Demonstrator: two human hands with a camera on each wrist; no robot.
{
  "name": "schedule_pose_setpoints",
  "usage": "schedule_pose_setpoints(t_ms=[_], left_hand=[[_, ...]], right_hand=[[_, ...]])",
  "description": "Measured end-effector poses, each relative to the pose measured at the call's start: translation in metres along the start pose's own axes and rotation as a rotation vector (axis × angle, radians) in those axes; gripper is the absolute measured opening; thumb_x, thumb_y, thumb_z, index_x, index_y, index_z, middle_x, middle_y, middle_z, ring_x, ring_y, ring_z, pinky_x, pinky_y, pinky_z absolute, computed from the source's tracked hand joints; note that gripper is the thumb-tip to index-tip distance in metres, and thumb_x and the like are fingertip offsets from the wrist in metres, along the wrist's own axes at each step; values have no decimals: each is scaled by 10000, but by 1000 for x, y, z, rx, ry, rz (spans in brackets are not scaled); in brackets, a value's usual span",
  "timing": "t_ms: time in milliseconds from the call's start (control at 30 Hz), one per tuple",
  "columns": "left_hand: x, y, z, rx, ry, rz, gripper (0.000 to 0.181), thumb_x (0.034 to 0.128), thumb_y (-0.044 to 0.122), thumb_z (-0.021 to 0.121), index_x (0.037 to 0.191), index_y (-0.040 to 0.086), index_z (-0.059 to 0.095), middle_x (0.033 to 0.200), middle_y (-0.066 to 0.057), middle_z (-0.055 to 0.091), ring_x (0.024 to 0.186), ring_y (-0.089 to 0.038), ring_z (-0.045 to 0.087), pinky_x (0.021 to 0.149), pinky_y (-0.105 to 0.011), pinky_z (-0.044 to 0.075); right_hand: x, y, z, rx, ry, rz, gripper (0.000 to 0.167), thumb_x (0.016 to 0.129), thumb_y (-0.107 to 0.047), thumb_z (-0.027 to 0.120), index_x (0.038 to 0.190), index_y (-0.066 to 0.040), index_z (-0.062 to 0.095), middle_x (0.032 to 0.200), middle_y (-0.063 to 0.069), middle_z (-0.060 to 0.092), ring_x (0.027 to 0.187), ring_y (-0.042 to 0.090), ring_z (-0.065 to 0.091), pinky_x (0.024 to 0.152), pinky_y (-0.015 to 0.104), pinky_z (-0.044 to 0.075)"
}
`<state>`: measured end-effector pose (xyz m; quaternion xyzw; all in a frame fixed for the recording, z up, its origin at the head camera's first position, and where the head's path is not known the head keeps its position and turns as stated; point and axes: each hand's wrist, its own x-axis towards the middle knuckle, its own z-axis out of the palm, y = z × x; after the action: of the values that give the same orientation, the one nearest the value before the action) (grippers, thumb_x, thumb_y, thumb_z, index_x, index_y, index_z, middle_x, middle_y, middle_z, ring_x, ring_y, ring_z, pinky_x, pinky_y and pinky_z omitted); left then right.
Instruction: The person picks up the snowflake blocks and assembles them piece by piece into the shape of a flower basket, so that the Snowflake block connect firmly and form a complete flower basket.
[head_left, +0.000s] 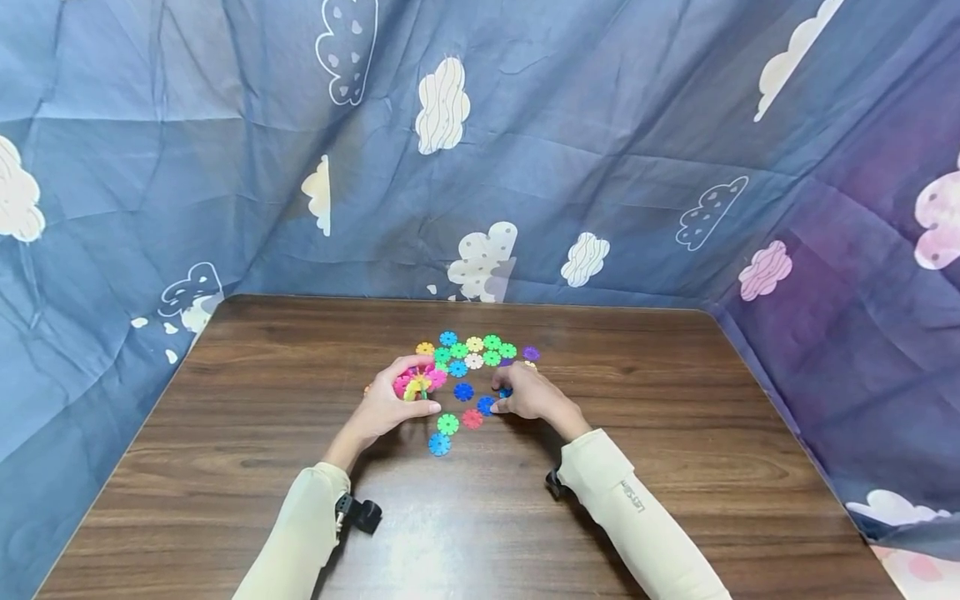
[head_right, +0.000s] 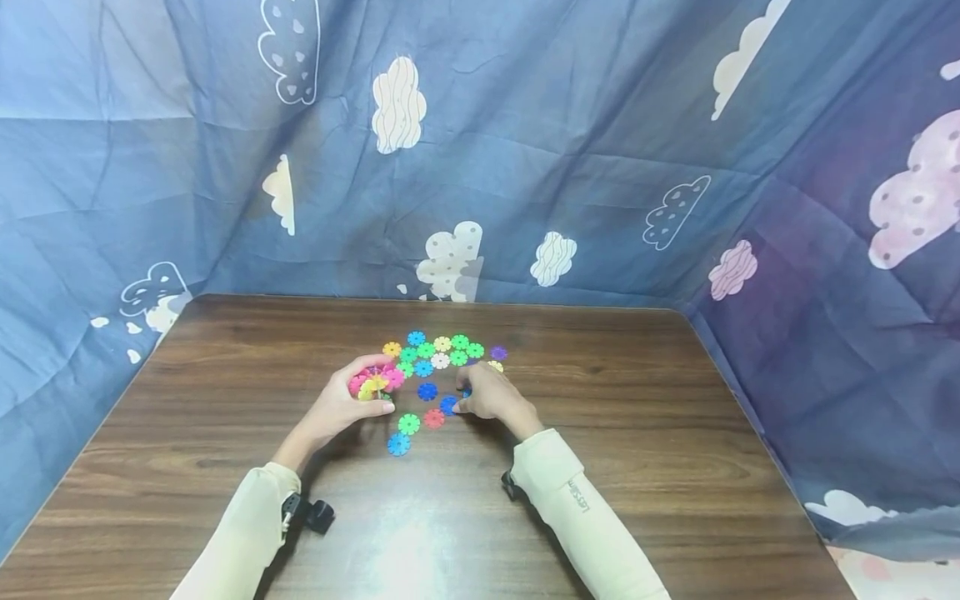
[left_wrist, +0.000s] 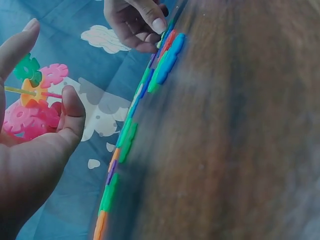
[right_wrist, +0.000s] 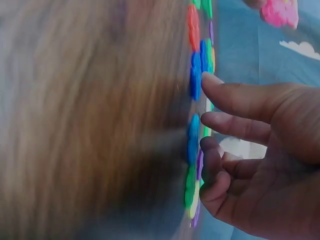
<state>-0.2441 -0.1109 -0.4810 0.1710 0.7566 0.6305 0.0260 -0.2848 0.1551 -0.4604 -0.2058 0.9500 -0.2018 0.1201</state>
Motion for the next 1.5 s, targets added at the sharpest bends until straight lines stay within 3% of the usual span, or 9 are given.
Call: schedule_pose_setpoints(t_ms=[367, 500, 600, 733, 867, 1033, 1133, 1300, 1500], left_hand=[[0, 4, 1, 10, -11, -10, 651, 789, 38, 817, 1380, 83, 548, 1413, -125, 547, 1306, -315, 482, 1107, -506, 380], [-1, 3, 3, 11, -26, -15, 648, 797, 78, 826, 1383, 128, 555, 1435, -116, 534, 1329, -311, 464, 1118, -512, 376], [-1, 3, 4, 11, -29, -9, 652, 800, 107, 831, 1387, 129, 549, 1443, -107, 523, 1338, -306, 454, 1127, -525, 365], [-1, 4, 7, 7, -24, 4, 659, 799, 82, 823, 1394, 112, 540, 1436, -107, 517, 1321, -309, 459, 1125, -538, 349], [-2, 6, 10, -16, -38, -4, 668, 809, 79, 812, 1409, 78, 519, 1452, -145, 504, 1371, -378, 405, 1143, -603, 311], [-3, 7, 13, -1, -26, -3, 665, 803, 128, 831, 1399, 115, 535, 1457, -152, 482, 1417, -389, 344, 1154, -647, 262], [-3, 7, 13, 20, -18, 10, 667, 792, 126, 838, 1391, 129, 543, 1410, -137, 499, 1331, -339, 427, 1125, -591, 325], [-3, 8, 14, 33, -18, 13, 691, 790, 121, 840, 1401, 69, 521, 1362, -137, 512, 1242, -300, 479, 1073, -475, 387], [-2, 9, 17, 45, -32, -25, 709, 798, 149, 840, 1414, 68, 499, 1407, -137, 518, 1260, -299, 495, 1075, -462, 409]], right_hand=[[2, -16, 9, -44, 0, -25, 234, 847, -174, 805, 867, -98, 584, 821, 23, 529, 787, 174, 460, 687, 314, 394], [-2, -21, 7, 101, 67, -87, 150, 875, -110, 767, 892, -70, 623, 737, -8, 552, 667, 122, 472, 595, 251, 401], [-8, -30, 5, 281, 147, -195, 76, 923, -95, 706, 899, -44, 655, 711, 21, 597, 624, 123, 525, 568, 232, 451], [-15, -47, 5, 435, 209, -342, 148, 984, -143, 630, 883, -35, 632, 699, 134, 651, 596, 239, 609, 537, 257, 502], [-19, -58, 11, 407, 241, -378, 121, 1005, -140, 596, 919, -66, 638, 713, 97, 669, 616, 269, 646, 537, 219, 496], [-21, -62, 19, 343, 296, -373, 89, 995, -104, 606, 917, -81, 643, 676, 42, 650, 567, 124, 589, 521, 192, 460], [-21, -63, 20, 323, 335, -384, 101, 989, -114, 617, 896, -84, 641, 630, 28, 629, 535, 34, 521, 491, 188, 420], [-19, -66, 22, 327, 367, -385, 79, 976, -110, 637, 912, -76, 669, 632, -6, 630, 537, 9, 513, 491, 184, 425], [-19, -67, 29, 332, 412, -386, 108, 972, -87, 634, 872, -69, 671, 595, -45, 587, 482, -10, 430, 446, 174, 363]])
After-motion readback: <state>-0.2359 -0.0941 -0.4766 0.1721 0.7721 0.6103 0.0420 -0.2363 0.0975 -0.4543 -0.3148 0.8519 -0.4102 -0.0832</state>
